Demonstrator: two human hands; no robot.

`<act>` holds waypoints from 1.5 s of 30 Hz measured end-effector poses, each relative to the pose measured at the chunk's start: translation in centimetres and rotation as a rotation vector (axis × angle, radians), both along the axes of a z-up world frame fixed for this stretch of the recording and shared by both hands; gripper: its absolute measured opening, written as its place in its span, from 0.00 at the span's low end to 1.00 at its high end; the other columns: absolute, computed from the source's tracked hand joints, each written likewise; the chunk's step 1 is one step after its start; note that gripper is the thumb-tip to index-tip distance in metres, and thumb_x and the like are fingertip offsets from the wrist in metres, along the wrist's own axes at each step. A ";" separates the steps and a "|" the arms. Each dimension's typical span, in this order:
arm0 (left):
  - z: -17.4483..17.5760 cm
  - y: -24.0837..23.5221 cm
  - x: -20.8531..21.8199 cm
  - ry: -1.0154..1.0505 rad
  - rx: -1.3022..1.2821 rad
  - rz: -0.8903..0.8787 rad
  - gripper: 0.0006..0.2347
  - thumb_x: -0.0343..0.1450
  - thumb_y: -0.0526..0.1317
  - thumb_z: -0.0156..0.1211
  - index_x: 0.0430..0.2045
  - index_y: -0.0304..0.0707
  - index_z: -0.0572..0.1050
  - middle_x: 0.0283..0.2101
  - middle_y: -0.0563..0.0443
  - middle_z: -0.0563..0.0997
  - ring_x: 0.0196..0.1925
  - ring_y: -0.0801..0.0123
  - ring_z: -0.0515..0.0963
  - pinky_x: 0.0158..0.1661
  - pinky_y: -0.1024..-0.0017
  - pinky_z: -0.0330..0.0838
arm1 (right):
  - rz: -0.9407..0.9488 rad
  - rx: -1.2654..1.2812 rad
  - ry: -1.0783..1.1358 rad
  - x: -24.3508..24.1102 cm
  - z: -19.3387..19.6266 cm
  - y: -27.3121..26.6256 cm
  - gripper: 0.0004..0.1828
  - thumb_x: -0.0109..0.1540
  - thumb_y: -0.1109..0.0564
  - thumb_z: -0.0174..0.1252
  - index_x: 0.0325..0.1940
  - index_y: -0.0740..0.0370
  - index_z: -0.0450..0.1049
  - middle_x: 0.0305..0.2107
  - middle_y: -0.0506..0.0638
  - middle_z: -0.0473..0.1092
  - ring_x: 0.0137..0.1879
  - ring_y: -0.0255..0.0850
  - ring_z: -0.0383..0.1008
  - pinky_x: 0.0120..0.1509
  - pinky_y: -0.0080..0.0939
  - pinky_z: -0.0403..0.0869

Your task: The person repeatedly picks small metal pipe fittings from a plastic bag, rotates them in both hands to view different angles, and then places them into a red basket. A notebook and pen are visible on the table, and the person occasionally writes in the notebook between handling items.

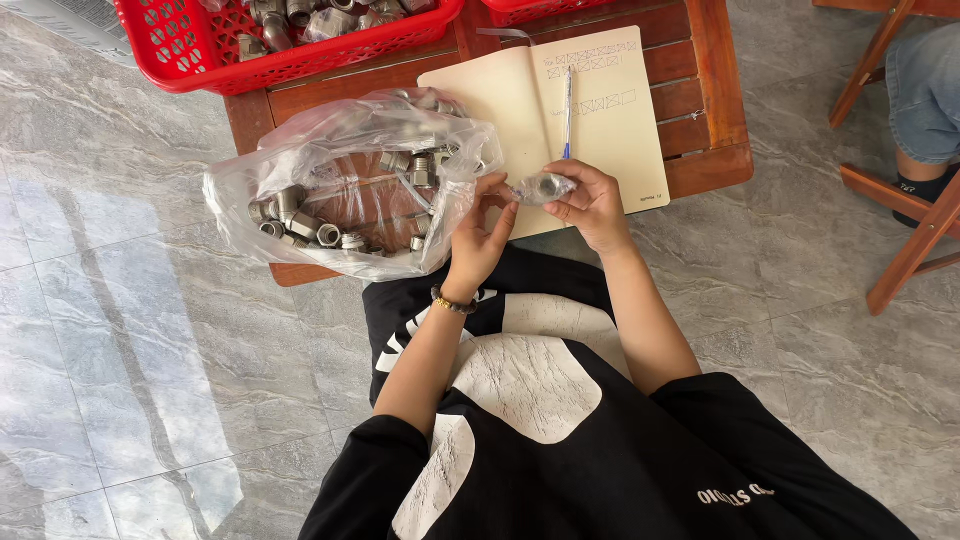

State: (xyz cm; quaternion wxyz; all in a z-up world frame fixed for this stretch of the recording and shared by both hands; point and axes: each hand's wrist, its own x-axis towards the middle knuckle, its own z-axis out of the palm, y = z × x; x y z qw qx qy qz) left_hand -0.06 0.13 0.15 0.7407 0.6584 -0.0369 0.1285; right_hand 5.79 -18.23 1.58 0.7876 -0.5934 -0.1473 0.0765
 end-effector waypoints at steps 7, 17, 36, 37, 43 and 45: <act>0.6 0.2 0.2 -0.037 0.038 0.001 0.06 0.73 0.26 0.61 0.40 0.36 0.76 0.43 0.50 0.77 0.52 0.61 0.80 0.58 0.63 0.72 | 0.012 0.012 -0.117 -0.2 0.0 0.0 0.23 0.52 0.73 0.74 0.50 0.74 0.76 0.48 0.62 0.72 0.59 0.49 0.77 0.62 0.44 0.78; 1.8 0.1 0.2 -0.001 0.034 -0.002 0.09 0.75 0.29 0.62 0.48 0.36 0.72 0.56 0.42 0.76 0.64 0.53 0.76 0.61 0.61 0.71 | -0.027 0.018 -0.089 -0.5 -0.2 0.0 0.23 0.53 0.72 0.73 0.51 0.74 0.74 0.48 0.64 0.73 0.60 0.49 0.77 0.64 0.45 0.76; 0.3 0.2 -0.3 0.114 0.157 -0.004 0.17 0.73 0.38 0.70 0.58 0.47 0.77 0.47 0.52 0.79 0.49 0.73 0.77 0.57 0.65 0.71 | -0.025 -0.128 -0.193 -0.1 -0.3 0.7 0.22 0.55 0.72 0.73 0.50 0.71 0.73 0.50 0.62 0.73 0.61 0.46 0.74 0.67 0.41 0.72; 0.3 0.3 -0.3 0.114 0.158 -0.003 0.17 0.73 0.38 0.70 0.58 0.47 0.77 0.47 0.52 0.79 0.49 0.73 0.77 0.57 0.65 0.71 | -0.024 -0.127 -0.193 -0.3 -0.5 0.8 0.22 0.55 0.72 0.73 0.50 0.71 0.73 0.50 0.62 0.73 0.61 0.46 0.74 0.67 0.41 0.72; 1.1 0.3 -0.4 0.064 0.171 -0.002 0.14 0.73 0.38 0.70 0.54 0.48 0.78 0.47 0.57 0.78 0.49 0.79 0.75 0.58 0.71 0.69 | -0.058 -0.223 -0.223 -0.6 -0.9 0.8 0.23 0.56 0.71 0.74 0.52 0.73 0.75 0.49 0.62 0.72 0.60 0.47 0.74 0.66 0.46 0.73; 1.4 0.5 -0.5 0.060 0.170 -0.002 0.15 0.73 0.38 0.70 0.54 0.46 0.78 0.48 0.56 0.78 0.49 0.77 0.74 0.58 0.69 0.69 | -0.046 -0.215 -0.214 -0.5 -0.8 0.7 0.23 0.55 0.71 0.75 0.53 0.73 0.76 0.49 0.61 0.72 0.60 0.46 0.74 0.66 0.45 0.73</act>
